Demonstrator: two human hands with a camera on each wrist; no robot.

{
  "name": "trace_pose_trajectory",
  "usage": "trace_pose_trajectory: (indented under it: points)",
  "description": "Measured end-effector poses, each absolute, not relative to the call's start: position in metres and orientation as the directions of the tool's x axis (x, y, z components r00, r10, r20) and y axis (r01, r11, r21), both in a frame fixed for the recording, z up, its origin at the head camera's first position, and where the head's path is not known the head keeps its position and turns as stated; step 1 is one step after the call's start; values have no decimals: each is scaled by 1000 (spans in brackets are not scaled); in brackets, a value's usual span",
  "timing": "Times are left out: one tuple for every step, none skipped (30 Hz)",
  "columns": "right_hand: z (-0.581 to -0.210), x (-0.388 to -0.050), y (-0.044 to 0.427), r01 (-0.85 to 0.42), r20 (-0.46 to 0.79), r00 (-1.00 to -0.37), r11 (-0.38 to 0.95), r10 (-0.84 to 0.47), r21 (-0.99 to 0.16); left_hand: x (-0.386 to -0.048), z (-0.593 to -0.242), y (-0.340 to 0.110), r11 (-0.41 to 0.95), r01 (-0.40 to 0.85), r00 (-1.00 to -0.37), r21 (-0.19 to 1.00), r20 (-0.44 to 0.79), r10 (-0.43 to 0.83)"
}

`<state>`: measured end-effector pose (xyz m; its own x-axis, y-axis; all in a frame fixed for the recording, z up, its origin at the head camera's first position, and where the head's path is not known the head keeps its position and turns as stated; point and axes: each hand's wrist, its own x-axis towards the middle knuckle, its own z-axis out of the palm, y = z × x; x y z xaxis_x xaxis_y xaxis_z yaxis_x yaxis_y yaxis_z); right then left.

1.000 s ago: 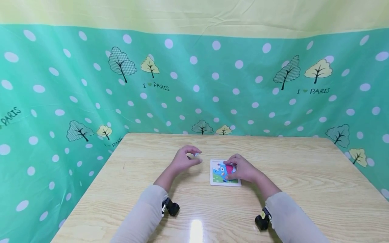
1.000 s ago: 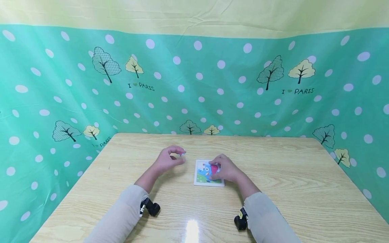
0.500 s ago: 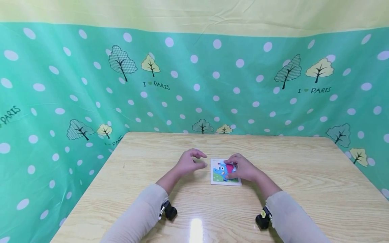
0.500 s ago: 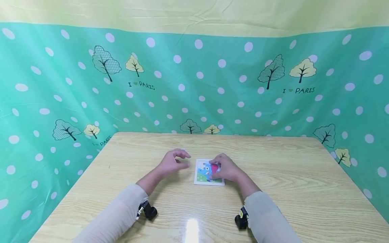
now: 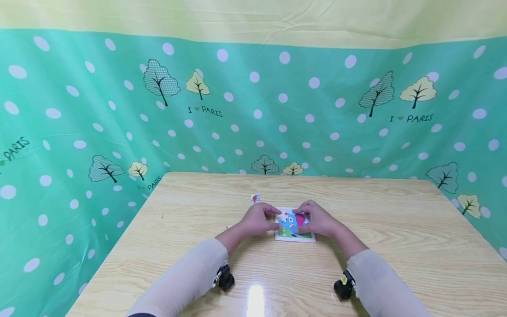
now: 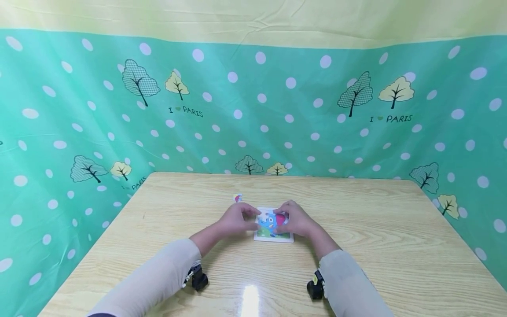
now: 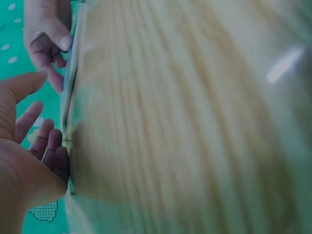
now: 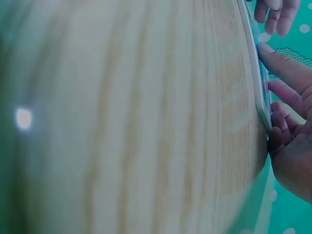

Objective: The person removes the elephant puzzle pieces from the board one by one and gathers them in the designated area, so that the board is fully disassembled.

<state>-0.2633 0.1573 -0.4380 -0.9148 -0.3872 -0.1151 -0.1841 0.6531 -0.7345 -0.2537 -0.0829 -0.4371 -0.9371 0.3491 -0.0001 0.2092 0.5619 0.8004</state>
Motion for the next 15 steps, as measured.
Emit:
trace_pose_trajectory:
  points:
    - [-438, -263, 157, -183, -116, -916, 654, -385, -734, -254, -438, -81, 574, 210, -937, 792, -5, 350]
    - [-437, -263, 157, -183, -116, -915, 655, -386, -733, -254, -438, -80, 584, 212, -936, 783, -9, 351]
    - [-437, -263, 158, -185, -115, -915, 656, -386, -732, -254, -438, -79, 592, 209, -936, 779, -15, 351]
    - [-437, -263, 157, -187, -114, -915, 656, -387, -731, -254, -439, -79, 597, 210, -936, 774, -17, 352]
    - [-437, -263, 157, -187, -113, -915, 655, -387, -732, -255, -440, -78, 598, 210, -935, 773, -19, 353]
    - [-437, -263, 157, -186, -113, -915, 654, -387, -733, -255, -440, -78, 600, 214, -935, 771, -16, 355]
    - [-437, -263, 157, -188, -111, -915, 653, -388, -733, -256, -441, -78, 600, 220, -934, 769, -12, 358]
    - [-437, -263, 157, -188, -111, -915, 652, -388, -734, -256, -442, -78, 601, 226, -932, 767, -8, 362]
    - [-437, -263, 157, -189, -109, -915, 652, -389, -734, -257, -442, -78, 602, 230, -931, 765, -7, 364]
    - [-437, -263, 157, -189, -109, -915, 650, -389, -736, -257, -442, -78, 607, 237, -930, 758, -4, 367]
    - [-436, -263, 157, -188, -109, -915, 648, -389, -738, -257, -442, -78, 613, 243, -929, 752, -2, 371]
    - [-436, -263, 157, -186, -109, -915, 646, -388, -740, -258, -443, -77, 619, 249, -927, 744, -1, 375]
    - [-436, -263, 157, -184, -110, -915, 645, -388, -741, -257, -443, -77, 625, 253, -926, 739, -3, 378]
    - [-436, -263, 157, -183, -112, -915, 645, -388, -742, -257, -443, -77, 628, 254, -925, 735, -5, 380]
    - [-436, -263, 157, -182, -113, -914, 644, -389, -743, -257, -443, -77, 632, 255, -924, 731, -7, 381]
